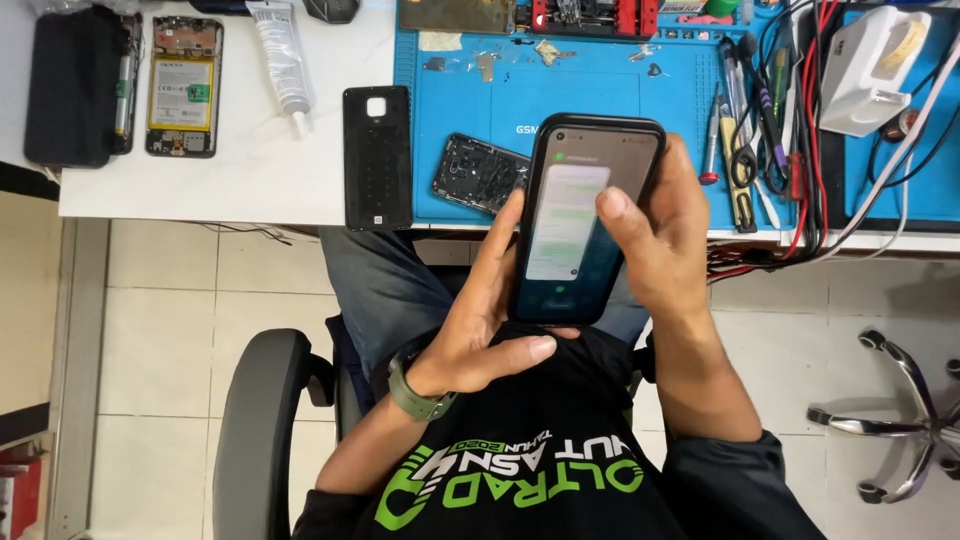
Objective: The person cleans the back cover of a mobile phone and then secures it to the phone body using several rubber bands.
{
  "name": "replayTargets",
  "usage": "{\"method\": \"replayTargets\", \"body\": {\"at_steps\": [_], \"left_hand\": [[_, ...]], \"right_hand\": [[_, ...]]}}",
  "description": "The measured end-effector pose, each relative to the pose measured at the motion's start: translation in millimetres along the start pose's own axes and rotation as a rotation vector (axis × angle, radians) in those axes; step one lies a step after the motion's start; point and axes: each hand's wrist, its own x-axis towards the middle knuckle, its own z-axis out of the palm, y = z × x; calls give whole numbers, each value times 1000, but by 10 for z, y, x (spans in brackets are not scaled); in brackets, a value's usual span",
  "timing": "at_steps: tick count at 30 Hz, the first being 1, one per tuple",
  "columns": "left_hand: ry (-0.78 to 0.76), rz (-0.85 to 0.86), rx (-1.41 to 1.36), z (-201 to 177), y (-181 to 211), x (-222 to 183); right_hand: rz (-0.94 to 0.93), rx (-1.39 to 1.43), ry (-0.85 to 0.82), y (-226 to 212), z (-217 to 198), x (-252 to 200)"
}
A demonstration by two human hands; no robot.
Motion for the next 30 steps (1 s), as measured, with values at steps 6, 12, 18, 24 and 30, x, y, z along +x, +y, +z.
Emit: {"method": "replayTargets", "body": {"at_steps": [6, 12, 18, 24, 30], "left_hand": [[0, 30, -9, 8, -100, -62], [116, 96, -177, -112, -280, -54], [87, 45, -155, -54, -145, -30], [51, 52, -131, -14, -146, -41], [-57, 63, -9, 83, -69, -13]], "right_hand": [[-21, -235, 20, -128, -251, 135], [165, 71, -478, -204, -189, -100], [117, 72, -344, -2, -88, -434], [51, 42, -339, -79, -130, -478], [73, 82, -258, 16, -125, -656]]}}
